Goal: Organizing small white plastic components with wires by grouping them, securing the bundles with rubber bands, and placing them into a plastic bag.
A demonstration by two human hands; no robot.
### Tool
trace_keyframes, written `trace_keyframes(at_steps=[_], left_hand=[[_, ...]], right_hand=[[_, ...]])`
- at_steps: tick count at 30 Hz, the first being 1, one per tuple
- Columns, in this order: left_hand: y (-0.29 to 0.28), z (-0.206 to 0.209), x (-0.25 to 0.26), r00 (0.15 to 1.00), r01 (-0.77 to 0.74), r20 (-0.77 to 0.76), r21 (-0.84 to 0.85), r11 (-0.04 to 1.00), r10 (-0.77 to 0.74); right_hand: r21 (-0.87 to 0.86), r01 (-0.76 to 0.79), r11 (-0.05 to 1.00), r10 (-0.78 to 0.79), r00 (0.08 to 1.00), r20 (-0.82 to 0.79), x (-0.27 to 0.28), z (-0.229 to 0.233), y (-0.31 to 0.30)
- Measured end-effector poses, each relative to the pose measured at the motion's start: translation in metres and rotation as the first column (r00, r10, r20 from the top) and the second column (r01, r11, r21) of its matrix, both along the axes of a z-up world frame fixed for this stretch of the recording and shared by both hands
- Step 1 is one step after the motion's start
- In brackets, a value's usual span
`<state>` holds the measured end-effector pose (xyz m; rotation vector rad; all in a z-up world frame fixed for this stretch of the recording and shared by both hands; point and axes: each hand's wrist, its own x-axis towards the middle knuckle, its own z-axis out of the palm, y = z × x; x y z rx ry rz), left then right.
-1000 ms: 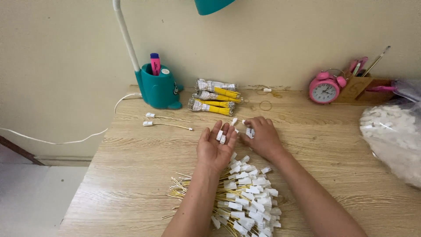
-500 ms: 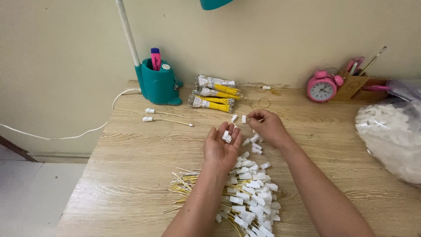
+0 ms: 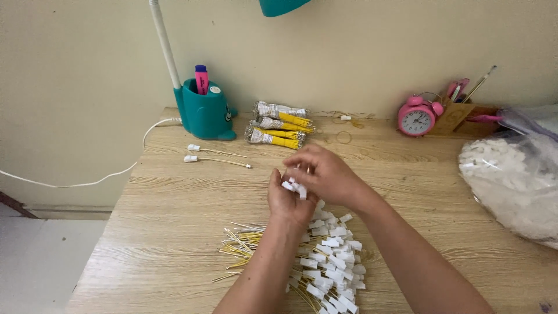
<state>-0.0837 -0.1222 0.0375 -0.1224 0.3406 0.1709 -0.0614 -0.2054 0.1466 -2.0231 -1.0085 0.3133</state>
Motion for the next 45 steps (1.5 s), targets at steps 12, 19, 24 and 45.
trace_keyframes(at_steps=[12,19,24,45], left_hand=[[0.046,-0.026,0.010,0.971,-0.233,-0.065,-0.032,0.972,0.230],[0.041,-0.030,0.013,0.970,-0.231,-0.081,-0.020,0.973,0.228],[0.040,-0.034,0.016,0.972,-0.222,-0.085,-0.007,0.975,0.221],[0.009,0.000,-0.004,0.992,-0.034,-0.120,0.039,0.999,0.038]], right_hand=[[-0.411,-0.061,0.910,0.153,0.969,0.195,0.082,-0.063,0.000],[-0.606,0.092,0.790,0.198,0.897,0.395,0.098,-0.087,0.019],[-0.500,0.091,0.861,0.153,0.892,0.425,0.107,-0.113,0.012],[-0.047,0.037,0.998,-0.042,0.994,-0.105,0.032,0.005,-0.031]])
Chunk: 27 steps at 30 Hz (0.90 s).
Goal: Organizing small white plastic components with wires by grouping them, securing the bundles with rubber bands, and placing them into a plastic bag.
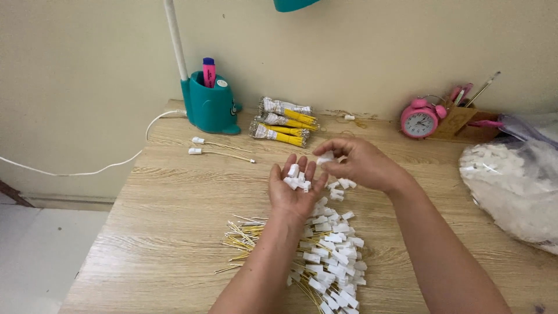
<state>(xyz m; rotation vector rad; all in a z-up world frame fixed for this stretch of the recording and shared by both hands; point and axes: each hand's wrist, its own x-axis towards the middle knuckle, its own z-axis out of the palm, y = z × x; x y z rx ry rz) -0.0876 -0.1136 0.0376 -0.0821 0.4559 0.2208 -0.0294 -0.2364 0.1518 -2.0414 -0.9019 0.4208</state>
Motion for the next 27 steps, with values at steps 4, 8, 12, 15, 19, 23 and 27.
trace_keyframes(at_steps=[4,8,12,15,19,23,27], left_hand=[[-0.013,0.010,0.000,0.999,0.030,0.031,-0.019,0.999,-0.030],[-0.014,0.000,0.008,0.994,0.086,0.075,-0.101,0.991,-0.079],[-0.011,-0.007,0.011,0.994,0.058,0.099,-0.089,0.994,-0.049],[-0.004,-0.005,0.011,0.993,0.003,0.115,-0.094,0.996,0.007],[0.005,0.001,0.007,0.990,-0.052,0.128,-0.099,0.994,0.065],[0.015,-0.010,0.014,0.988,-0.068,0.131,-0.101,0.993,0.081],[0.026,-0.015,0.015,0.980,-0.101,0.163,-0.091,0.991,0.115]], right_hand=[[-0.200,-0.141,0.970,0.184,0.959,0.217,-0.026,0.016,0.010],[-0.231,-0.169,0.958,0.225,0.944,0.243,-0.048,0.035,0.010],[-0.206,0.000,0.979,0.067,0.944,0.323,-0.023,0.021,-0.004],[-0.308,0.108,0.945,-0.016,0.958,0.288,-0.001,-0.014,-0.020],[-0.420,0.014,0.907,0.157,0.916,0.369,0.014,-0.067,-0.035],[-0.463,0.050,0.885,0.125,0.932,0.339,0.005,-0.076,-0.031],[-0.503,0.049,0.863,0.173,0.906,0.385,-0.002,-0.074,-0.017]])
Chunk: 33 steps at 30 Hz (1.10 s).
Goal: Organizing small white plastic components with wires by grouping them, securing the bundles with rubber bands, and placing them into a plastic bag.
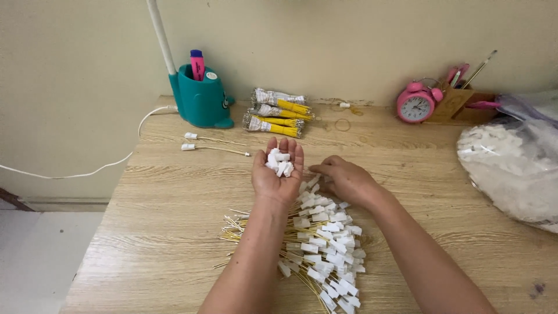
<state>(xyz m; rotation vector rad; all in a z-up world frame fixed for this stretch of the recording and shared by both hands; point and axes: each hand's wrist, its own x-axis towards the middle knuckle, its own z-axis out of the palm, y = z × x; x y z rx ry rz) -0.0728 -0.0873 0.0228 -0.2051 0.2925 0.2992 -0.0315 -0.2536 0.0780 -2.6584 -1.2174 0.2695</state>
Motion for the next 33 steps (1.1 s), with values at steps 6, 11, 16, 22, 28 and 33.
trace_keyframes(at_steps=[6,11,16,22,28,33], left_hand=[[0.007,-0.004,0.001,1.000,-0.022,0.015,-0.014,1.000,0.022],[0.006,-0.002,0.000,1.000,-0.014,-0.010,-0.019,1.000,0.014],[0.005,-0.008,0.005,0.999,0.005,-0.035,0.024,1.000,-0.004],[-0.011,-0.006,0.003,0.986,0.124,-0.128,0.114,0.986,-0.109],[-0.021,-0.005,0.008,0.986,0.155,-0.066,0.001,0.988,-0.155],[-0.014,-0.013,0.011,0.986,0.140,-0.092,-0.004,0.990,-0.139]], right_hand=[[-0.031,-0.041,0.999,0.042,0.999,0.011,-0.001,0.001,0.014],[0.036,-0.058,0.998,0.059,0.998,-0.012,0.023,-0.019,0.013],[0.122,0.038,0.992,-0.035,0.999,-0.029,0.030,-0.017,0.000],[0.408,0.209,0.889,-0.075,0.945,-0.319,0.001,0.053,0.017],[0.309,-0.124,0.943,0.158,0.984,-0.086,-0.046,0.092,0.044],[0.445,0.181,0.877,-0.087,0.971,-0.222,-0.026,0.075,0.038]])
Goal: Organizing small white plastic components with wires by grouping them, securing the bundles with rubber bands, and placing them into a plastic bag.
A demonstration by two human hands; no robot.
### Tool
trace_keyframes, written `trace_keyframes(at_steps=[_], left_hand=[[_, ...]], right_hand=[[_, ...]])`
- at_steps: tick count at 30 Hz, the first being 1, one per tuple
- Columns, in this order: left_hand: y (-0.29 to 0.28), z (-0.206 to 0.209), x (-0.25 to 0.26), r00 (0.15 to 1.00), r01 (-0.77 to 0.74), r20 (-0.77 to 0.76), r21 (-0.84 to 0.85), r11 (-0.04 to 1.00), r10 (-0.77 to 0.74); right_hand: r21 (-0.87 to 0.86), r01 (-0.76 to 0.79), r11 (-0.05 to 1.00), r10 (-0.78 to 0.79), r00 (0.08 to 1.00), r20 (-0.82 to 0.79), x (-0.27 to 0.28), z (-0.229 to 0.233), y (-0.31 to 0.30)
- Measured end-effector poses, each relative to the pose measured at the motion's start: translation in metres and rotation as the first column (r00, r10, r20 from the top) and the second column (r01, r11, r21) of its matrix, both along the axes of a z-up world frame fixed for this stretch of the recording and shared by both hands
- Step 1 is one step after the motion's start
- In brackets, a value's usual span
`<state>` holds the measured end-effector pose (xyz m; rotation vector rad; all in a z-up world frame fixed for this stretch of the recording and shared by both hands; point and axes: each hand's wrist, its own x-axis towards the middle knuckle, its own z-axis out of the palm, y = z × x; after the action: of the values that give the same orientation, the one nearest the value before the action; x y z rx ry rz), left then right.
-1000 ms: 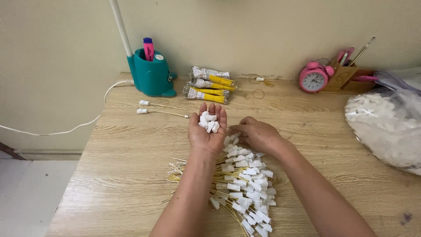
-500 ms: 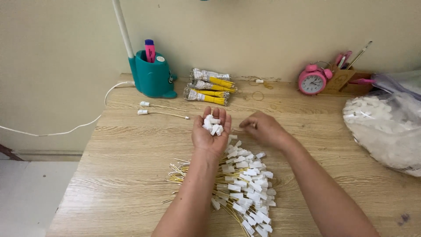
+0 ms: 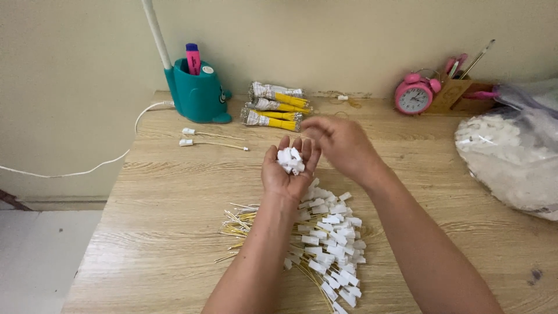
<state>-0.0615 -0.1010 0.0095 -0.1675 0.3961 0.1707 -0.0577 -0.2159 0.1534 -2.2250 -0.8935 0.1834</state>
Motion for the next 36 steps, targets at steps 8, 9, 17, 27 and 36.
trace_keyframes(at_steps=[8,9,17,27,36], left_hand=[[0.007,0.016,-0.012,0.996,-0.087,0.013,-0.019,0.996,0.088],[0.009,0.014,-0.011,0.995,-0.097,0.008,-0.006,0.995,0.097],[0.012,0.010,-0.010,0.996,-0.083,-0.024,0.070,0.994,0.085],[-0.014,0.007,-0.011,0.999,-0.014,-0.047,0.081,0.997,0.017],[-0.001,0.011,-0.014,0.998,-0.061,-0.027,0.079,0.995,0.064]], right_hand=[[-0.302,-0.007,0.953,0.028,0.997,0.065,0.010,-0.066,-0.014],[-0.299,-0.021,0.954,0.039,0.998,0.055,0.013,-0.069,-0.011],[-0.358,-0.027,0.933,0.075,0.990,0.122,0.034,-0.077,-0.016],[0.162,-0.058,0.985,0.047,0.996,0.075,0.010,-0.023,-0.031],[-0.377,-0.091,0.922,0.084,0.996,-0.036,-0.001,-0.061,-0.092]])
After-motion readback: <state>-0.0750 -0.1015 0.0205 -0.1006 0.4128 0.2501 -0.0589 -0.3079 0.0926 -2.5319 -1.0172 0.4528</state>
